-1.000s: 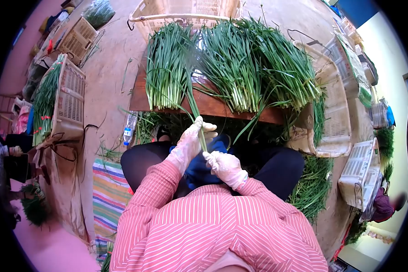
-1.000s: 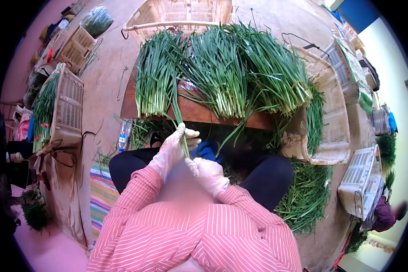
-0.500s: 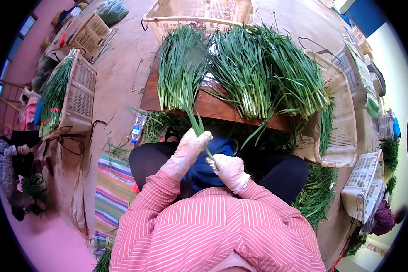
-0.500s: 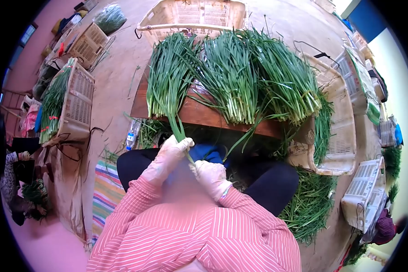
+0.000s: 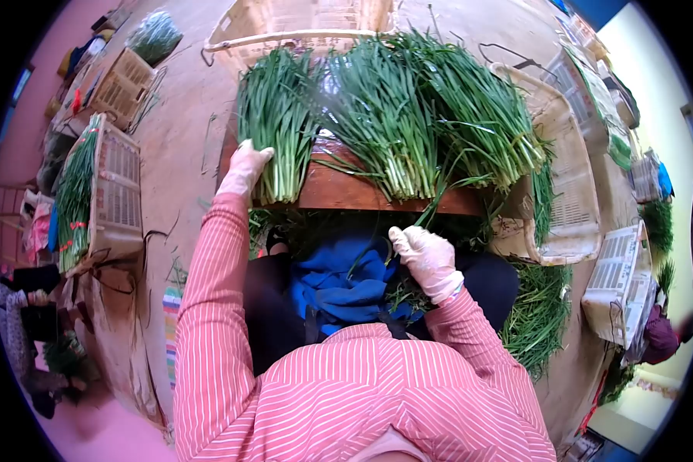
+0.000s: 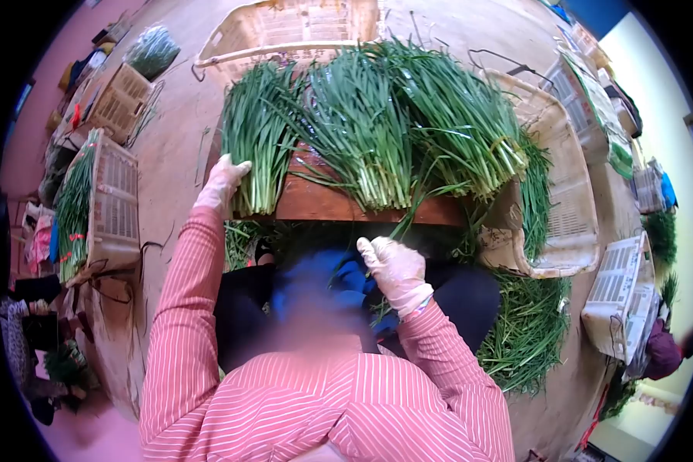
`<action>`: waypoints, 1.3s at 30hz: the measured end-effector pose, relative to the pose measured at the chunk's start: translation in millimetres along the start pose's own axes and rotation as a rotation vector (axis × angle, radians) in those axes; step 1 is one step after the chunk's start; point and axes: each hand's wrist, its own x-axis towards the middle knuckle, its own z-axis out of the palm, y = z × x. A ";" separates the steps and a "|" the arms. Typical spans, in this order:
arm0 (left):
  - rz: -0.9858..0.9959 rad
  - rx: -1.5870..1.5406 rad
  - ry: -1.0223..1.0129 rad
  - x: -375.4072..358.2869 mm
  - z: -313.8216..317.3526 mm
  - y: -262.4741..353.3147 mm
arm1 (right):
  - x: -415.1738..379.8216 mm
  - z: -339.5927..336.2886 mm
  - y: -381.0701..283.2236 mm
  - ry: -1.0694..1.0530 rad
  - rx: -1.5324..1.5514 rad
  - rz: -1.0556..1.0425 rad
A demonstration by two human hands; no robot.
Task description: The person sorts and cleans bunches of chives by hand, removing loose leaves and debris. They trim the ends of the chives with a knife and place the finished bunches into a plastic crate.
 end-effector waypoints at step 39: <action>-0.201 -1.103 -0.643 -104.3 113.5 100.0 | 137.7 -9.4 54.6 0.013 0.598 0.239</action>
